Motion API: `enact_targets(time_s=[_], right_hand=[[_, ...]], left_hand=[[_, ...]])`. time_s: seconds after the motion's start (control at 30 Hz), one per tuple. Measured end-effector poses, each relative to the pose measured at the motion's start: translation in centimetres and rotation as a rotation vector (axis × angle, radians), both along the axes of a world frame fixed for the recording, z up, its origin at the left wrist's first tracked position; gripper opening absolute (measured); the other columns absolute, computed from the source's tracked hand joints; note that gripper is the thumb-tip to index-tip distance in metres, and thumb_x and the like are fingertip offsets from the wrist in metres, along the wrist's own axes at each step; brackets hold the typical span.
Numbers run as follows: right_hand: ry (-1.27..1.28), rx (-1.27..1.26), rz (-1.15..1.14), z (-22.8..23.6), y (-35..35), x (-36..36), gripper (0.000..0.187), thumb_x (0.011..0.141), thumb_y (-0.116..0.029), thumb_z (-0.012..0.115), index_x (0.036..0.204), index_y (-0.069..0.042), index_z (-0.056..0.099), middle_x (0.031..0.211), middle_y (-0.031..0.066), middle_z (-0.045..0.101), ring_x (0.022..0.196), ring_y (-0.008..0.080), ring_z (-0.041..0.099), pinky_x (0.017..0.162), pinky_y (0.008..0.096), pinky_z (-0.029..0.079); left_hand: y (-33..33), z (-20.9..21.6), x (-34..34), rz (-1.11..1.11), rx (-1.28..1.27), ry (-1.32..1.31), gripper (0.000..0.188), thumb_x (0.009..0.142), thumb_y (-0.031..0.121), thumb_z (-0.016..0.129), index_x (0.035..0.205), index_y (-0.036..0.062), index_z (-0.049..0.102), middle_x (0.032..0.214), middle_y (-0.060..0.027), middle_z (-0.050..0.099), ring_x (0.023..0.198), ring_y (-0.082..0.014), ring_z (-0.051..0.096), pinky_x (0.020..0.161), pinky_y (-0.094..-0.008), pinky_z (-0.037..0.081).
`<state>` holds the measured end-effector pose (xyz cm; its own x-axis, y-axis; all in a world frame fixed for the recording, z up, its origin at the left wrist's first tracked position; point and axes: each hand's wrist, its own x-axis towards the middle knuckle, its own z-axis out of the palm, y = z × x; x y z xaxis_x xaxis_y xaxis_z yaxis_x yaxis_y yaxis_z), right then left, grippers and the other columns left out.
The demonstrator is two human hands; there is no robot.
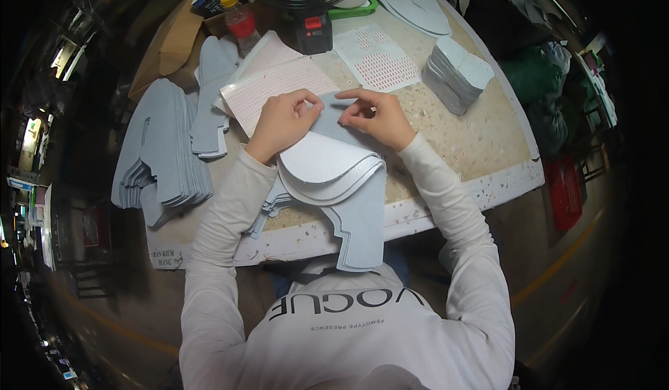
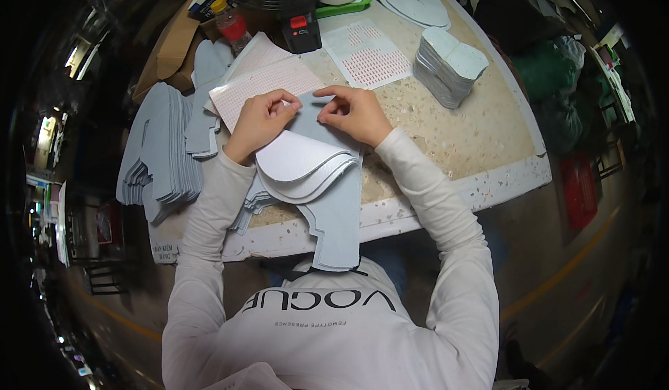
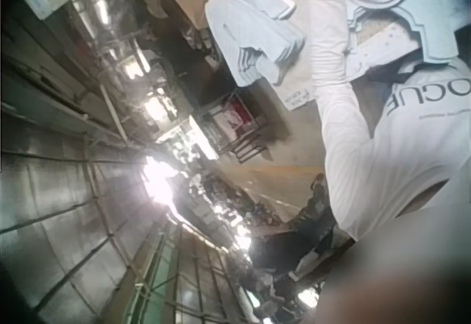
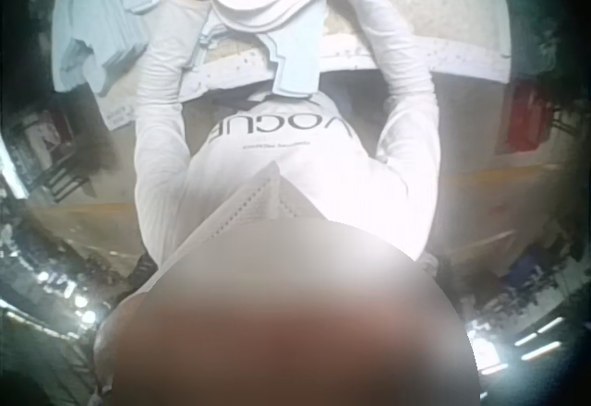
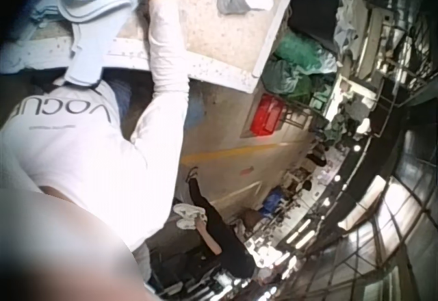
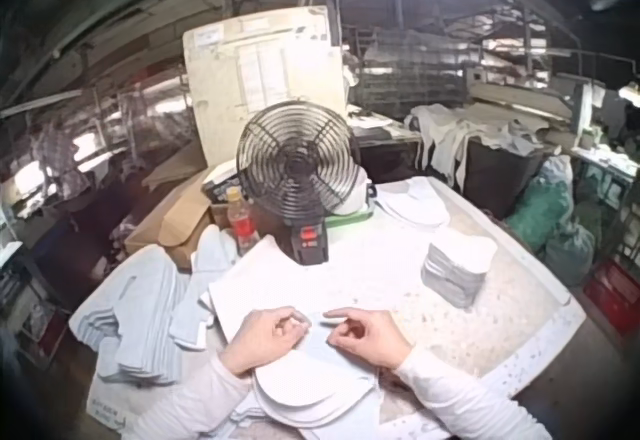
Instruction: The person repeatedly picks small adhesive stickers from a pink grid sheet and presses them onto the surface of light gray plastic parts. They handle the parts one at a time, placing each sticker carefully and stacking the finished parts into a growing pile on the table.
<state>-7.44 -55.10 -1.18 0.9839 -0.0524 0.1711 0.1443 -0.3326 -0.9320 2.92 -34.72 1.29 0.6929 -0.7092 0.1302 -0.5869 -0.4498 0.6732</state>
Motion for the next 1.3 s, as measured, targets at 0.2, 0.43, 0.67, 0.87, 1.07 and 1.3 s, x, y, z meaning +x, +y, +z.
enact_targets(time_s=[0.2, 0.43, 0.67, 0.87, 1.07, 1.3], right_hand=[[-0.355, -0.460, -0.234, -0.2, 0.1, 0.2, 0.038, 0.073, -0.009, 0.073, 0.111, -0.013, 0.070, 0.081, 0.0022, 0.072, 0.080, 0.0205, 0.061, 0.075, 0.0319, 0.051], [-0.379, -0.225, -0.390, 0.3, -2.1, 0.6, 0.041, 0.073, 0.000, 0.070, 0.113, -0.010, 0.069, 0.095, 0.0077, 0.069, 0.079, 0.0180, 0.068, 0.074, 0.0292, 0.054], [-0.218, -0.105, -0.023, 0.3, 0.5, -0.2, 0.065, 0.072, 0.009, 0.067, 0.131, -0.013, 0.053, 0.105, 0.0108, 0.056, 0.080, 0.0210, 0.068, 0.072, 0.0295, 0.055], [-0.337, -0.341, -0.137, 0.4, 1.3, 0.1, 0.059, 0.071, 0.010, 0.066, 0.125, -0.010, 0.057, 0.101, 0.0141, 0.055, 0.078, 0.0271, 0.067, 0.070, 0.0340, 0.055], [-0.327, -0.256, -0.356, 0.8, -1.3, 0.4, 0.053, 0.073, 0.008, 0.069, 0.123, -0.009, 0.062, 0.102, 0.0085, 0.058, 0.081, 0.0149, 0.069, 0.071, 0.0237, 0.054], [-0.175, -0.130, -0.026, -0.2, 0.7, 0.1, 0.044, 0.073, 0.005, 0.071, 0.114, -0.007, 0.064, 0.098, 0.0090, 0.060, 0.077, 0.0167, 0.068, 0.071, 0.0275, 0.056]], left_hand=[[0.1, -2.2, 0.1, 0.044, 0.024, -0.177, 0.034, 0.077, 0.021, 0.071, 0.106, 0.0033, 0.071, 0.109, -0.0140, 0.061, 0.103, -0.0311, 0.056, 0.090, -0.0371, 0.047], [-0.2, -0.9, 0.5, -0.123, -0.304, 0.208, 0.025, 0.083, 0.025, 0.068, 0.089, 0.0013, 0.066, 0.088, -0.0111, 0.064, 0.074, -0.0241, 0.061, 0.070, -0.0304, 0.051], [0.5, -0.1, 0.5, -0.105, 0.041, 0.142, 0.029, 0.082, 0.024, 0.067, 0.099, 0.0003, 0.067, 0.089, -0.0087, 0.064, 0.075, -0.0242, 0.061, 0.067, -0.0317, 0.049], [0.1, -2.2, -0.1, 0.015, 0.042, -0.230, 0.039, 0.078, 0.024, 0.070, 0.108, -0.0008, 0.066, 0.111, -0.0166, 0.060, 0.102, -0.0344, 0.055, 0.092, -0.0390, 0.045], [0.5, 0.0, 0.6, -0.217, -0.230, 0.239, 0.023, 0.085, 0.022, 0.065, 0.089, -0.0005, 0.064, 0.075, -0.0067, 0.062, 0.069, -0.0205, 0.059, 0.068, -0.0296, 0.048], [0.2, -1.3, 1.1, -0.088, -0.046, -0.066, 0.022, 0.081, 0.017, 0.068, 0.094, -0.0004, 0.067, 0.079, -0.0091, 0.062, 0.074, -0.0170, 0.061, 0.061, -0.0271, 0.048]])
